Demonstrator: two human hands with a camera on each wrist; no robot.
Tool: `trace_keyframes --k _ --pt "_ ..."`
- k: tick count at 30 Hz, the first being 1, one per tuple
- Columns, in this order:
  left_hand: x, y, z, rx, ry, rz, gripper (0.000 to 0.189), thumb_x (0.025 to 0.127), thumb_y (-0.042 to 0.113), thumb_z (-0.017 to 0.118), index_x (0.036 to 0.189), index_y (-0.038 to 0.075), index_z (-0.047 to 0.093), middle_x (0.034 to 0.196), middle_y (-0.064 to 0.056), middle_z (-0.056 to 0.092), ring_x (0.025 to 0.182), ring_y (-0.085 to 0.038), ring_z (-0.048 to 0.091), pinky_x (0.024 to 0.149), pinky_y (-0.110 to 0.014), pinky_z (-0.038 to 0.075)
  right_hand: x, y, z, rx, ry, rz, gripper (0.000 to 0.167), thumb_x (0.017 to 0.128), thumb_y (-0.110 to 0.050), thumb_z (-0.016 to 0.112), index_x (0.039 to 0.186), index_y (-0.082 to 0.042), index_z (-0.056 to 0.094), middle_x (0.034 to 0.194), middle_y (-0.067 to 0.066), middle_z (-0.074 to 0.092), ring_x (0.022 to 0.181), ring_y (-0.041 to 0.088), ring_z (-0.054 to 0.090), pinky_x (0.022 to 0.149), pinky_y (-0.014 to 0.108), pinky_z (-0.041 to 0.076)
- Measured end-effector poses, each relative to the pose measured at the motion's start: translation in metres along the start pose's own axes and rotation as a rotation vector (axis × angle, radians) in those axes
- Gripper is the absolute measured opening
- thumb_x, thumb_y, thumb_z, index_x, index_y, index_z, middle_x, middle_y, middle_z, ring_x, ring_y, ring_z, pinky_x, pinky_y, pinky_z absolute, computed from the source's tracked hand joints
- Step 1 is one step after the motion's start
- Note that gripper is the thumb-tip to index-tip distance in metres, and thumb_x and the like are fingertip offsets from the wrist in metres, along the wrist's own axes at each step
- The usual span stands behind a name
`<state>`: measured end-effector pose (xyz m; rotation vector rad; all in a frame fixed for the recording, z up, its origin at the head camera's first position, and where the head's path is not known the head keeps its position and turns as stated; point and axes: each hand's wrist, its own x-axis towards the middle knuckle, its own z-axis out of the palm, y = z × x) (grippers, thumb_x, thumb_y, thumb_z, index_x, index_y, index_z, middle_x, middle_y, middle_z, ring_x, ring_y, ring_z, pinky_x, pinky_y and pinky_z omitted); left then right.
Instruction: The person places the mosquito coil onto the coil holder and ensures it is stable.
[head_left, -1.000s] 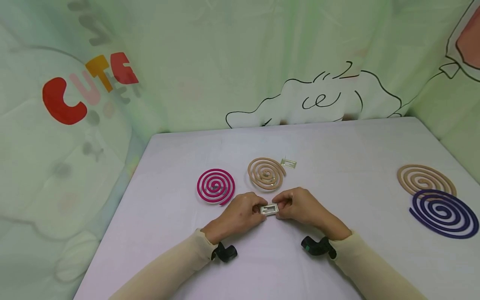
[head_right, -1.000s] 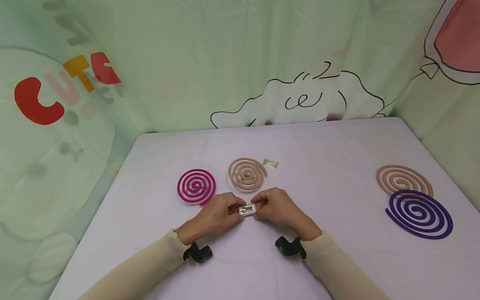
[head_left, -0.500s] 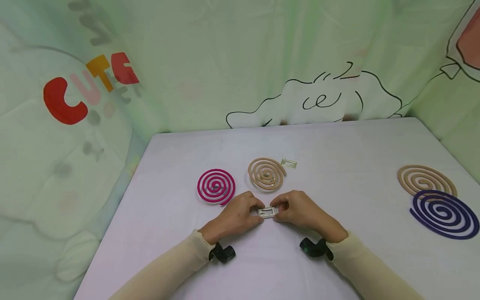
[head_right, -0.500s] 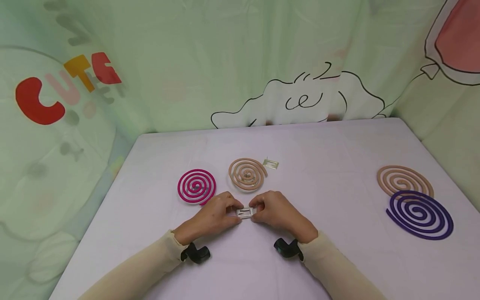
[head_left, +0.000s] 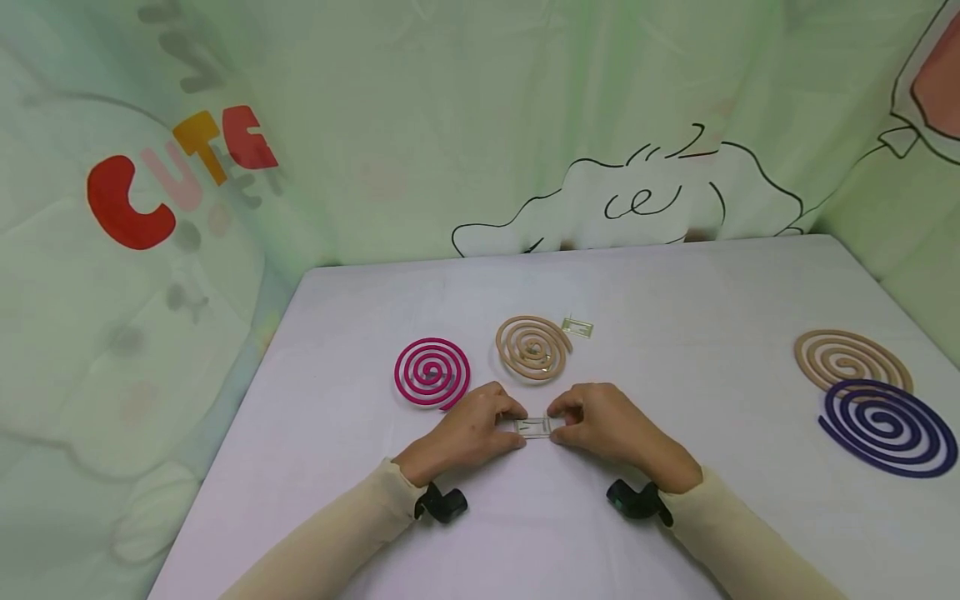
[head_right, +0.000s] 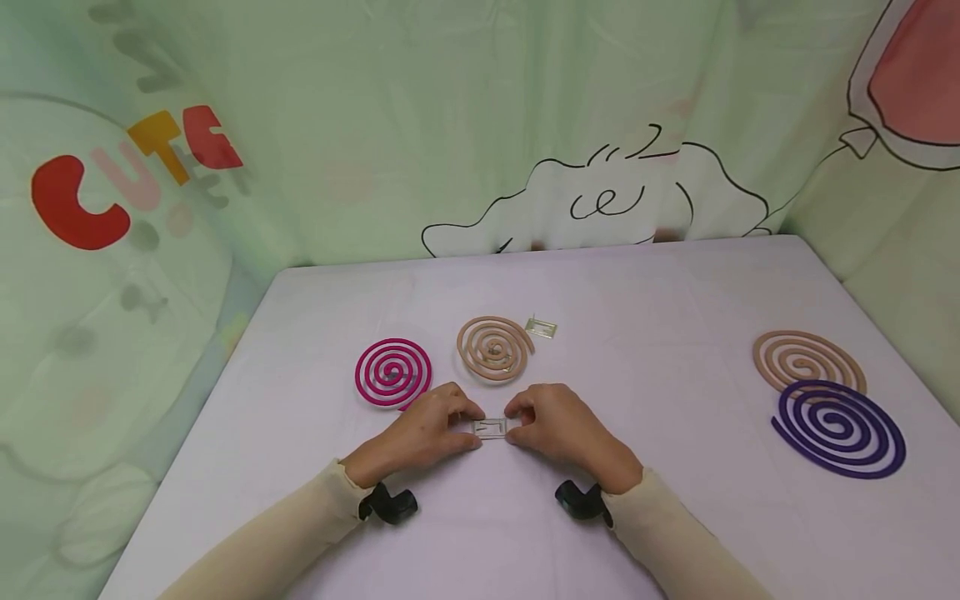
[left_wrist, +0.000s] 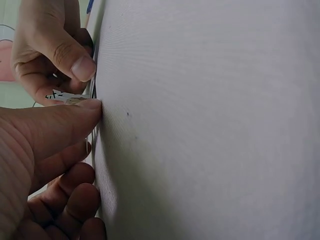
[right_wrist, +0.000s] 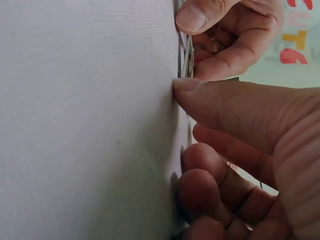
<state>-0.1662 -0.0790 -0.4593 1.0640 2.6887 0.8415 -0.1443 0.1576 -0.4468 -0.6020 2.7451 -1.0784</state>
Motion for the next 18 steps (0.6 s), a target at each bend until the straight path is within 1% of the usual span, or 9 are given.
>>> trace_keyframes --k 5,10,14,18 --pt "-0.001 0.0 -0.001 -0.01 -0.011 -0.023 0.028 0.086 0.017 0.086 0.112 0.01 0.079 0.099 0.0 0.065 0.089 -0.01 0.056 0.076 -0.019 0.044 -0.005 0.001 -0.003 -0.053 0.034 0.015 0.027 0.078 -0.01 0.089 0.103 -0.006 0.079 0.08 -0.005 0.06 0.075 0.009 0.054 0.068 0.027 0.047" --pt "-0.003 -0.001 -0.003 -0.01 -0.01 -0.022 0.029 0.086 0.019 0.086 0.112 0.01 0.079 0.101 0.0 0.064 0.089 -0.01 0.054 0.077 -0.019 0.044 -0.012 0.005 -0.009 -0.094 0.08 0.013 0.037 0.077 -0.011 0.089 0.112 -0.007 0.078 0.091 -0.004 0.066 0.086 0.014 0.061 0.077 0.036 0.053" --pt "-0.004 -0.001 -0.002 0.0 -0.009 -0.032 0.031 0.086 0.022 0.087 0.114 0.011 0.079 0.104 0.001 0.063 0.091 -0.01 0.053 0.079 -0.02 0.045 -0.019 0.008 -0.013 -0.115 0.123 -0.015 0.045 0.078 -0.014 0.09 0.12 -0.005 0.076 0.104 0.001 0.072 0.098 0.023 0.066 0.087 0.045 0.055" --pt "-0.005 -0.001 -0.002 0.046 0.007 -0.028 0.039 0.085 0.028 0.088 0.119 0.013 0.077 0.108 0.001 0.061 0.096 -0.011 0.053 0.082 -0.022 0.046 -0.026 0.009 -0.017 -0.128 0.15 -0.029 0.054 0.08 -0.02 0.091 0.128 -0.003 0.072 0.119 0.011 0.073 0.114 0.035 0.067 0.098 0.055 0.053"
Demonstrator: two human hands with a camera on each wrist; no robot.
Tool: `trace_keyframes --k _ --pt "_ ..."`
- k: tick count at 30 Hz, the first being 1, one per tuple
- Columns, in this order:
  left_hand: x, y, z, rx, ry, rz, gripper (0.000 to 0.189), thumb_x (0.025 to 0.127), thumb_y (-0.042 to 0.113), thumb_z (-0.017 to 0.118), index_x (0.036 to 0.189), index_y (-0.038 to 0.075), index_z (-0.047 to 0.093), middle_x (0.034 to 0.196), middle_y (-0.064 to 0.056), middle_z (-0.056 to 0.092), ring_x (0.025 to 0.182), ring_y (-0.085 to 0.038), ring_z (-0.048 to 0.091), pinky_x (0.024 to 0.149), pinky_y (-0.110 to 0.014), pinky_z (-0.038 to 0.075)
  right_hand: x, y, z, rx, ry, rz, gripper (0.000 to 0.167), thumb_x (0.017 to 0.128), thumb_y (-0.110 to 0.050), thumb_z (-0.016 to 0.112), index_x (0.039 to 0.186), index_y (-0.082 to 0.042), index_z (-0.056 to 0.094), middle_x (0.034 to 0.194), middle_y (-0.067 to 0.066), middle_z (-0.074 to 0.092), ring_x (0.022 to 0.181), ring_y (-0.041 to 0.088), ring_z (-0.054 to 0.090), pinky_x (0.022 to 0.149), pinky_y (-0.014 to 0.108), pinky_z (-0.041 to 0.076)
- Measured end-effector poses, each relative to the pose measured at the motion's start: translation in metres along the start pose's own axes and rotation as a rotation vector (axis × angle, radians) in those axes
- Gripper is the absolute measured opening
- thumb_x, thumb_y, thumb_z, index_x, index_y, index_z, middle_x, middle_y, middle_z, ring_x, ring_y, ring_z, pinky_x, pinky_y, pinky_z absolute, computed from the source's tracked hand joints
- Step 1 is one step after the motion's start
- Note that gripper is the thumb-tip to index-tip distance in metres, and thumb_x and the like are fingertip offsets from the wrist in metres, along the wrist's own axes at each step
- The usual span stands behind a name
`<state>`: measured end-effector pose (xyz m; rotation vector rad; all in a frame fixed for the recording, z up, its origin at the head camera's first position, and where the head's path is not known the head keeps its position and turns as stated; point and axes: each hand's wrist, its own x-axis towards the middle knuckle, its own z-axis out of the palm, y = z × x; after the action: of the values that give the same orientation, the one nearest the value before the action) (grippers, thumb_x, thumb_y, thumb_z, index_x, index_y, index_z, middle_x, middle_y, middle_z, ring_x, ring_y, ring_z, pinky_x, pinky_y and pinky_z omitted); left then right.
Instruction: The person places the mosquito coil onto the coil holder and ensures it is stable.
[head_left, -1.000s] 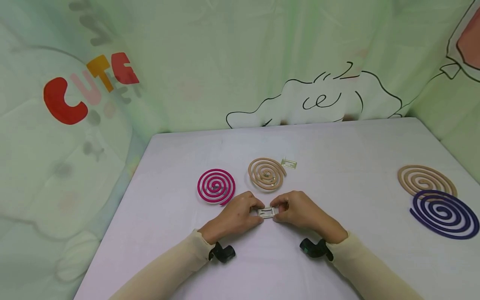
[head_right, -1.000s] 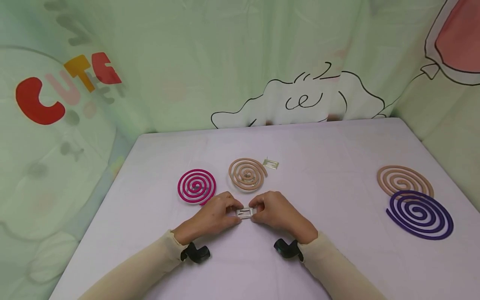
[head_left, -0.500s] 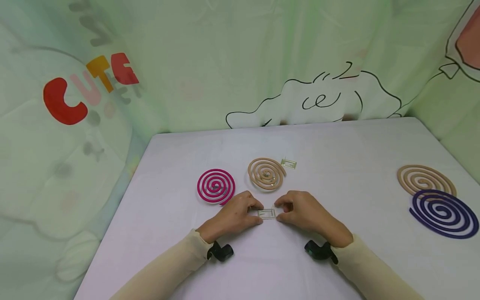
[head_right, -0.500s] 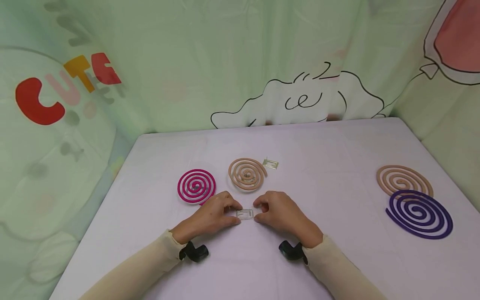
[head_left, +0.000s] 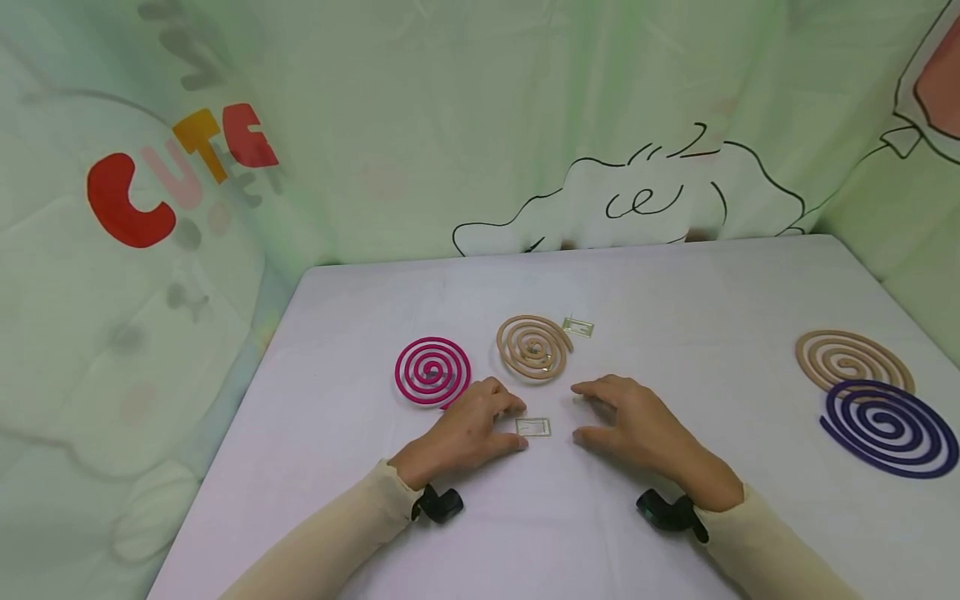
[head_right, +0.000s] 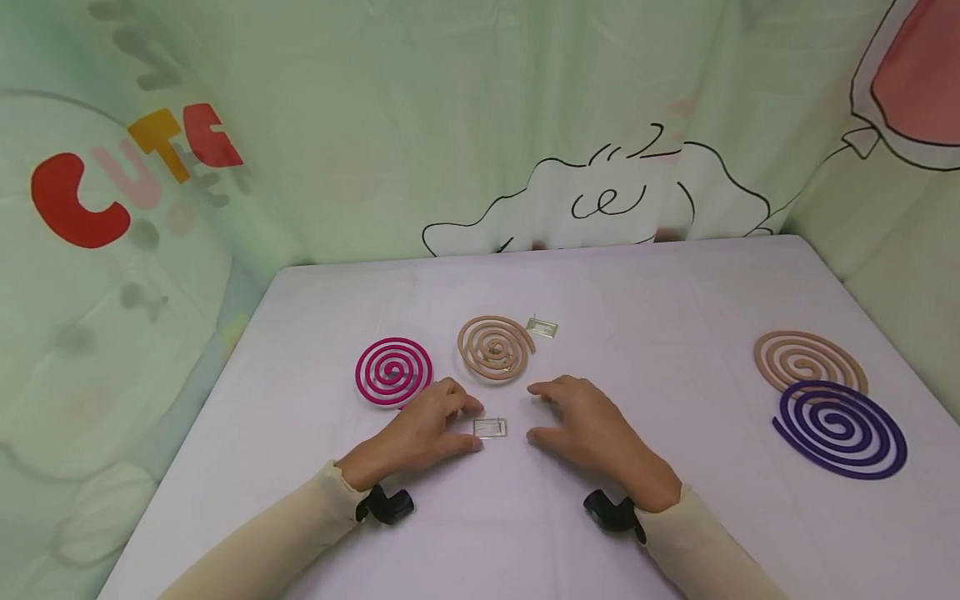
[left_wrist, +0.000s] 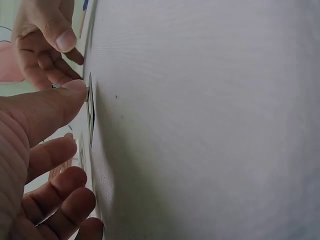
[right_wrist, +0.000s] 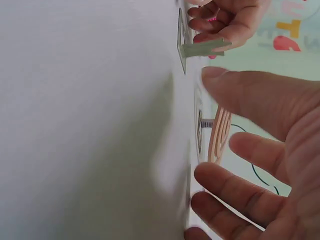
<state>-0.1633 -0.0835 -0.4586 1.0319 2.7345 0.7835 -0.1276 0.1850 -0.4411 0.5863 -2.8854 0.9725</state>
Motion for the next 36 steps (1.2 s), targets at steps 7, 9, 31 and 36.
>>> trace_keyframes --k 7,9,31,36 --pt "-0.001 0.001 0.0 0.107 0.051 0.067 0.056 0.083 0.039 0.088 0.129 0.012 0.071 0.123 -0.004 0.062 0.112 -0.02 0.057 0.096 -0.031 0.049 -0.013 0.009 -0.01 -0.002 0.008 0.035 0.074 0.085 -0.035 0.086 0.145 -0.003 0.058 0.145 0.024 0.058 0.135 0.046 0.051 0.108 0.066 0.042" --pt "-0.001 0.0 0.0 0.127 0.052 0.081 0.061 0.083 0.042 0.088 0.132 0.011 0.069 0.129 -0.006 0.062 0.118 -0.022 0.057 0.103 -0.034 0.048 -0.018 0.012 -0.014 -0.003 -0.006 0.078 0.081 0.087 -0.04 0.085 0.151 -0.005 0.052 0.153 0.026 0.049 0.142 0.049 0.042 0.11 0.07 0.037" --pt "-0.011 0.009 -0.002 0.235 -0.118 0.044 0.092 0.085 0.059 0.08 0.155 0.011 0.045 0.163 -0.013 0.041 0.15 -0.029 0.039 0.126 -0.043 0.027 -0.093 0.093 -0.073 -0.148 0.123 0.397 0.101 0.098 -0.046 0.069 0.163 0.006 0.012 0.162 0.044 0.005 0.15 0.064 0.001 0.111 0.083 0.009" --pt "-0.014 0.012 -0.003 0.237 -0.174 0.026 0.093 0.086 0.062 0.078 0.158 0.015 0.042 0.166 -0.011 0.036 0.153 -0.029 0.034 0.126 -0.046 0.026 -0.111 0.109 -0.091 -0.207 0.163 0.543 0.103 0.1 -0.049 0.066 0.16 0.011 0.006 0.16 0.046 -0.002 0.148 0.065 -0.003 0.111 0.082 0.009"
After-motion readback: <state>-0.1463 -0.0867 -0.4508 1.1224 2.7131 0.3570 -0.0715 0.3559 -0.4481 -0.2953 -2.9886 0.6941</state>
